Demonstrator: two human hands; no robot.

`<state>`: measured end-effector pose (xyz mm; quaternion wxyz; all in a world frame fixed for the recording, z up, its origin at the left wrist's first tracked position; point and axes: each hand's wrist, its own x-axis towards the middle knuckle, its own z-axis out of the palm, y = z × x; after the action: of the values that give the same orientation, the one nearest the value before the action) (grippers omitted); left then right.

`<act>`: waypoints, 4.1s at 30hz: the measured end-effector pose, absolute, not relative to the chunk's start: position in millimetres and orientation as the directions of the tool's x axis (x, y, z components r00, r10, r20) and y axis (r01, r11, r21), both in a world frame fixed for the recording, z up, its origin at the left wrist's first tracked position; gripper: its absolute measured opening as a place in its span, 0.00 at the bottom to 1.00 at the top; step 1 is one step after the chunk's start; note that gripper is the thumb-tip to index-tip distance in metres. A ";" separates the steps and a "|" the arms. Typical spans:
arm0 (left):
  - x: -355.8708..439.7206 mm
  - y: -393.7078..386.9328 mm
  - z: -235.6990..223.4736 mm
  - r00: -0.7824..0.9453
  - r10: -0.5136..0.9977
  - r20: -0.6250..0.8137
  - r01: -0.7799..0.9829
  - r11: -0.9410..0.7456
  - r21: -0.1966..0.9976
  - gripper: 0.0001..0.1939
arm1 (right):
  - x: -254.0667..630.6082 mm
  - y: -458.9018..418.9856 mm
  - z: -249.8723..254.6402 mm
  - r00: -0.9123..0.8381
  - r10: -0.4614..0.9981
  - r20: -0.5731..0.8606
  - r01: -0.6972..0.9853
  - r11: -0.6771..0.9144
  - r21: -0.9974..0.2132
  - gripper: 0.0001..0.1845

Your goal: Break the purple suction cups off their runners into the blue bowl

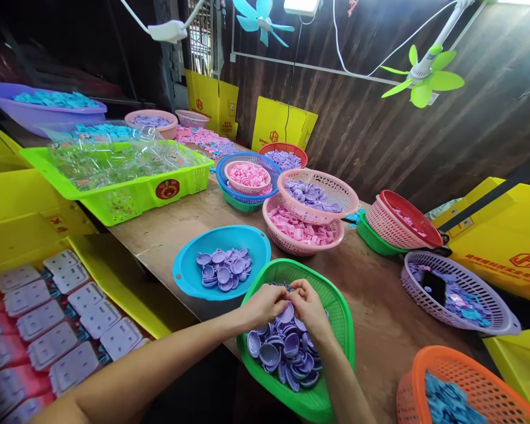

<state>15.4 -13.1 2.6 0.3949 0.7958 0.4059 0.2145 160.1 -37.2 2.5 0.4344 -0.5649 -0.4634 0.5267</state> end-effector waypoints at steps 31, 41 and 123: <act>-1.2 -47.7 11.8 0.401 0.916 0.009 0.259 -0.123 0.958 0.11 | 153.9 -78.4 28.9 0.160 0.978 -0.137 0.054 -0.147 -0.988 0.15; -2.3 -51.8 23.7 0.366 0.902 0.230 0.531 -0.405 0.744 0.13 | 129.6 -89.2 42.4 0.153 0.988 -0.016 0.150 -0.039 -0.988 0.11; 28.3 11.7 -1.6 0.615 0.778 -0.132 0.331 -0.102 0.938 0.12 | 168.6 -43.4 23.4 0.179 0.973 0.144 0.321 0.080 -0.944 0.16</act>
<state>28.3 11.7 -1.6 0.5459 0.7137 0.3885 0.2044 168.6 -43.4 23.4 0.4903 -0.5910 -0.5476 0.3325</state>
